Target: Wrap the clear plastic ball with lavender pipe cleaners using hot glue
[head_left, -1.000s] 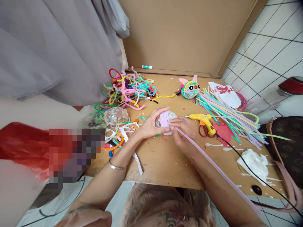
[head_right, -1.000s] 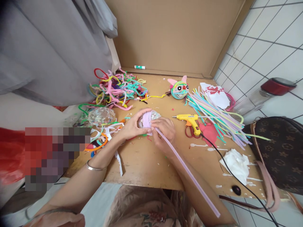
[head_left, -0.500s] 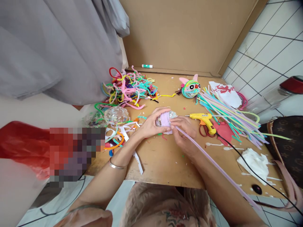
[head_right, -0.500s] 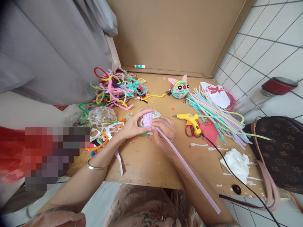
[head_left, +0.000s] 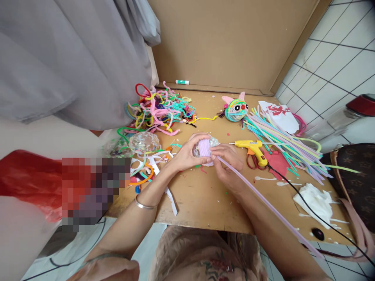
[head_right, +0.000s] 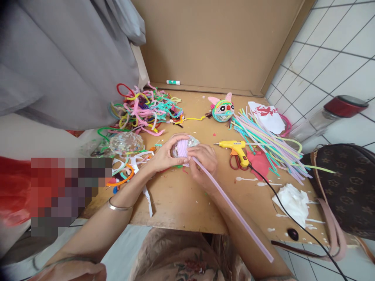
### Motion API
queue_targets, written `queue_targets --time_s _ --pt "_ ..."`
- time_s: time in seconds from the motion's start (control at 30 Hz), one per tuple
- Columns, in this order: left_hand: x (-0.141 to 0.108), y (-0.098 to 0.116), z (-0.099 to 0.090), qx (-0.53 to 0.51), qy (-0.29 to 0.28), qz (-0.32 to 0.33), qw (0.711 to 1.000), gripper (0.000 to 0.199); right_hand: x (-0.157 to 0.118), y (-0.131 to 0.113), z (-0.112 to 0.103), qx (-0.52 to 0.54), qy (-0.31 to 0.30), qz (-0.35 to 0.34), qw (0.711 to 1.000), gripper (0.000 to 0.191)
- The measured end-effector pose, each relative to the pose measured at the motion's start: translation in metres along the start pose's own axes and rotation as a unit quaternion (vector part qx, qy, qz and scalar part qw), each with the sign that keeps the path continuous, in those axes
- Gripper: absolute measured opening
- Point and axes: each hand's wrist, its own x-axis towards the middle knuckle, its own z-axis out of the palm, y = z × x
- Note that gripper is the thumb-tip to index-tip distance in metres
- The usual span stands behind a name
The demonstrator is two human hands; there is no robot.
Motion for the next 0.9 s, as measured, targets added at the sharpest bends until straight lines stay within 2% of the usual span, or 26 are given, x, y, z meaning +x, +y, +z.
queue_targets --time_s 0.37,0.53,0.77,0.9 --pt "-0.0002 0.0001 -0.0011 0.016 -0.009 0.004 1.000 0.063 0.0010 -0.0005 -0.0002 0.009 0.001 0.000 1.000 0.014" --pt "-0.0006 0.0010 -0.0009 0.018 -0.003 0.000 1.000 0.069 0.0019 -0.0009 -0.0004 0.010 0.001 0.007 1.000 0.013" --pt "-0.0005 0.0033 -0.0012 0.018 -0.007 -0.002 1.000 0.061 0.0009 -0.0008 0.0005 0.015 0.000 0.024 1.000 0.012" --pt "-0.0005 0.0037 -0.0003 0.014 -0.001 -0.009 1.000 0.066 -0.0001 0.0006 0.0007 0.020 0.003 0.012 1.000 0.013"
